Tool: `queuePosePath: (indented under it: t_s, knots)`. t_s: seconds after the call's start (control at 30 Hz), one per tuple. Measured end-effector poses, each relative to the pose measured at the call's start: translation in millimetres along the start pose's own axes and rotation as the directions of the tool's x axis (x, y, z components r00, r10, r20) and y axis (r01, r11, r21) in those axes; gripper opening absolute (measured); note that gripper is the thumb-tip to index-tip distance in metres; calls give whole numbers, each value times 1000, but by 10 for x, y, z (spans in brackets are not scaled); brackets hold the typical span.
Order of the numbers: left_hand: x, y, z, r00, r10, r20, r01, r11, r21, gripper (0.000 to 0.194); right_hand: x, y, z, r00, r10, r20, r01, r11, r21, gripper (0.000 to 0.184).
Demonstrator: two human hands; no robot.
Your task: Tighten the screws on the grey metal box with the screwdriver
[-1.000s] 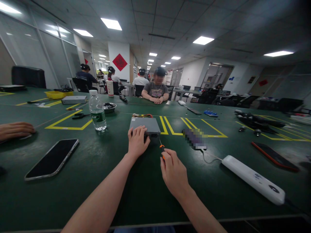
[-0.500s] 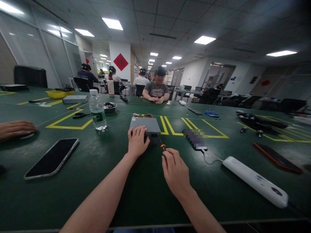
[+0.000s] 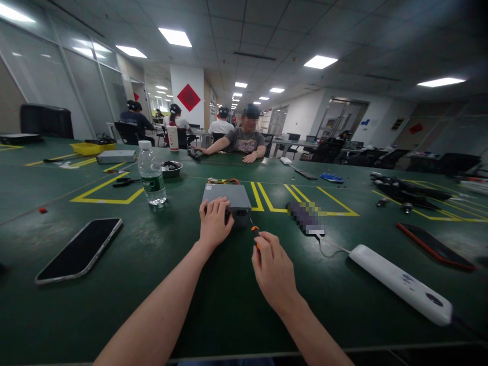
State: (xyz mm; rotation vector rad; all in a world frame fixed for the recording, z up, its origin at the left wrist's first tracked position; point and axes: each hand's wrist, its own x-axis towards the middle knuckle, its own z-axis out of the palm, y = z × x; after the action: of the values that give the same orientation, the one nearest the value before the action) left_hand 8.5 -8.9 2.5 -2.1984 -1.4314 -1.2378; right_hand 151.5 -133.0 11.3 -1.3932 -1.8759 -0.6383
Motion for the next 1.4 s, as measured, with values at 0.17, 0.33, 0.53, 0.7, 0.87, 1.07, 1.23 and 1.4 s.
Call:
queuePosePath:
  t_s: [0.17, 0.33, 0.53, 0.7, 0.87, 1.07, 1.23, 1.4]
  knots:
    - [4, -4, 11, 1000, -3, 1, 3, 1000, -1, 30, 12, 123, -27, 995, 73, -67, -76, 996, -41, 21]
    - [1, -2, 17, 1000, -2, -6, 2, 1000, -5, 30, 26, 76, -36, 995, 95, -17, -96, 995, -35, 24]
    - [-4, -2, 20, 1000, 9, -14, -9, 1000, -2, 28, 29, 12, -2, 998, -41, -47, 43, 999, 33, 17]
    - [-4, -13, 30, 1000, 0, 0, 0, 1000, -6, 29, 19, 129, -4, 995, 42, -90, -31, 991, 127, 15]
    - [-3, -13, 33, 1000, -11, -1, 11, 1000, -14, 28, 34, 96, -2, 997, 66, -31, -61, 988, 139, 13]
    - [2, 0, 25, 1000, -15, -9, 15, 1000, -12, 28, 51, 71, 5, 994, 10, -106, 6, 989, 149, 14]
    - [1, -10, 31, 1000, -11, -10, 11, 1000, -12, 27, 53, 49, 13, 992, -92, -91, 108, 976, 188, 13]
    - [3, -11, 29, 1000, -12, -16, 12, 1000, -12, 27, 56, 15, 61, 992, -115, -57, 123, 975, 183, 13]
